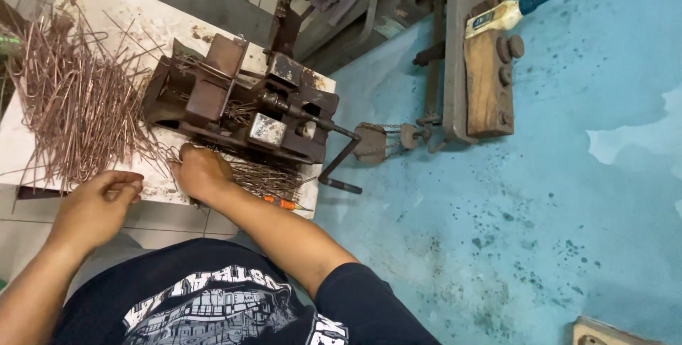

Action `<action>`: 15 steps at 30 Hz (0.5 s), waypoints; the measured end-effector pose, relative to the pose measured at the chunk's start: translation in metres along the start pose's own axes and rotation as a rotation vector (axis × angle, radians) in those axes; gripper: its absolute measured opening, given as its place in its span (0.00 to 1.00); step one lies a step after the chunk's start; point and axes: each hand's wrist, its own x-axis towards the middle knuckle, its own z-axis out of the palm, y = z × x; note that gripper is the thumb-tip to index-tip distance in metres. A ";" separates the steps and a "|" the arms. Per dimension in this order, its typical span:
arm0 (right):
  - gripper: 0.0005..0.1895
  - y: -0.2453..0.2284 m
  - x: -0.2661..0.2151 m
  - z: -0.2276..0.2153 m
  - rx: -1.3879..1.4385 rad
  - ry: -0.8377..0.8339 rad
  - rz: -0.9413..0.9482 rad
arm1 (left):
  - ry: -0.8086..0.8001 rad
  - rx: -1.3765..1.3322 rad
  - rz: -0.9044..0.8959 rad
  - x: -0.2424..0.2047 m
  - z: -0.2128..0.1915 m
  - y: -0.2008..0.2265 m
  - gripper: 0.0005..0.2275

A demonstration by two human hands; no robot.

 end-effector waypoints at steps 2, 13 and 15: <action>0.18 -0.013 -0.012 -0.015 0.032 -0.036 0.045 | -0.020 0.019 -0.004 0.003 0.008 -0.006 0.15; 0.12 0.033 0.000 0.005 0.587 0.091 -0.012 | -0.073 0.087 -0.019 0.009 0.032 0.012 0.17; 0.09 0.034 -0.011 -0.007 0.704 0.022 -0.018 | -0.037 -0.092 0.052 -0.005 0.020 0.034 0.14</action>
